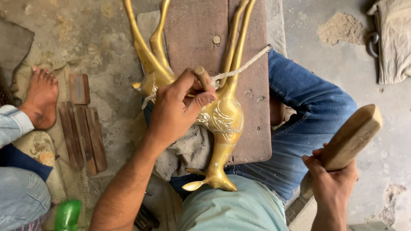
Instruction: The person sits on the floor with a brass deer figurine strapped to a wooden board on their lap and chases its surface, holding a punch against the metal and striking it with a wooden mallet to emboss decorative patterns, repositioning the punch repeatedly around the body and legs.
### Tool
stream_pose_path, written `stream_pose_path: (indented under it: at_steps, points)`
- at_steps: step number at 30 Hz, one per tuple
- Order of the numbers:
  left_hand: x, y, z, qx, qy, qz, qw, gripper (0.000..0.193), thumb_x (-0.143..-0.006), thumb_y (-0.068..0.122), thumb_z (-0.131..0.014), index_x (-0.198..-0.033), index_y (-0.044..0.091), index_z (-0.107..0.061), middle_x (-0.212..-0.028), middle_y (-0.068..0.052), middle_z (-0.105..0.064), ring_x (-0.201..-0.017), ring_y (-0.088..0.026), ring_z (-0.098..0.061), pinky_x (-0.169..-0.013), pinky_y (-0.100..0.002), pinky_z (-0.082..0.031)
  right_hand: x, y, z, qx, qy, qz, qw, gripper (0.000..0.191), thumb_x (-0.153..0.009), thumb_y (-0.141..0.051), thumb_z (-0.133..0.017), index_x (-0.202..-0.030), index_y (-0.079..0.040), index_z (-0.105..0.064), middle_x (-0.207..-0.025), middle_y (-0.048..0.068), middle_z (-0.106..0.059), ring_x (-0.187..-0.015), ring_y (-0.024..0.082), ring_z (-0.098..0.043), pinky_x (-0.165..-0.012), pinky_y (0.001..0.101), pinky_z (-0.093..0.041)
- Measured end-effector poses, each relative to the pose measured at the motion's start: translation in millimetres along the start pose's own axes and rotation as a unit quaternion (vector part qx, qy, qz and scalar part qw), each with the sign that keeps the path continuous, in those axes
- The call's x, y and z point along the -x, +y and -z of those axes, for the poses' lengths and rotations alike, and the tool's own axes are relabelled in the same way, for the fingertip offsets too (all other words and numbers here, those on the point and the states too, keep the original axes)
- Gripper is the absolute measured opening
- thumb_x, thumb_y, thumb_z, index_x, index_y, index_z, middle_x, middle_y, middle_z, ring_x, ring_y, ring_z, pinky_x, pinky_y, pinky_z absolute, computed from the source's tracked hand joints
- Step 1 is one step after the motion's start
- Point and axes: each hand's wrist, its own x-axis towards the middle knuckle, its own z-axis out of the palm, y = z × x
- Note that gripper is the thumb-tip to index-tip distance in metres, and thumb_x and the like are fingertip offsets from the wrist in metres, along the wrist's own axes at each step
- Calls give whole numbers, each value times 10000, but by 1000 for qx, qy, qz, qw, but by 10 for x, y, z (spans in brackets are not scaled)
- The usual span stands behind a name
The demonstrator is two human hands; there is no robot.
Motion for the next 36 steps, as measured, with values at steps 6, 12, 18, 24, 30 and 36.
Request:
stream_pose_path:
  at_steps: [6,12,18,24,30,36]
  points:
    - [161,-146,-117,-21,30,-2,999,363,-980,205,-727,-1277,74,-565,-948,-70,-790,-854,-159,-796,-688,-295,-636,-27,-331,-50,60,-22,52,997,519,-864,7,-786,-1303,43,-512,-1112,124,-695,-995,199,-706,-849,335,-610]
    - [130,-175,-144,-101,42,-37,993,420,-955,174,-738,-1322,86,-555,-893,-88,-756,-822,-227,-770,-666,-369,-599,-236,-983,-158,102,-102,213,966,412,-985,2,-776,-1283,77,-502,-1157,168,-683,-1032,210,-693,-951,342,-584]
    - [96,-161,-113,-82,19,7,996,345,-957,127,-721,-1255,75,-554,-907,-78,-760,-838,-226,-781,-658,-368,-607,-293,-1913,-568,141,-134,277,941,502,-960,-67,-759,-1397,41,-536,-1124,141,-671,-1026,180,-690,-915,311,-581]
    - [166,-143,-80,-52,53,-16,997,337,-935,97,-718,-1233,71,-562,-937,-104,-759,-858,-258,-783,-678,-388,-604,-279,-2585,-909,473,-90,570,666,471,-791,115,-679,-1251,71,-583,-1005,223,-708,-882,291,-718,-742,350,-596]
    - [194,-153,-63,-50,50,-8,997,360,-928,109,-732,-1240,57,-560,-938,-133,-749,-857,-300,-765,-697,-433,-579,-238,-2794,-1039,483,-123,543,676,417,-770,50,-713,-1171,2,-606,-973,155,-715,-867,275,-739,-794,405,-612]
    - [307,-170,-102,-10,94,1,996,433,-933,75,-698,-1335,52,-538,-969,-129,-735,-860,-256,-762,-689,-371,-598,-200,-2737,-1051,556,-118,498,655,403,-847,-93,-746,-1237,-83,-643,-1000,91,-726,-848,228,-715,-852,415,-596]
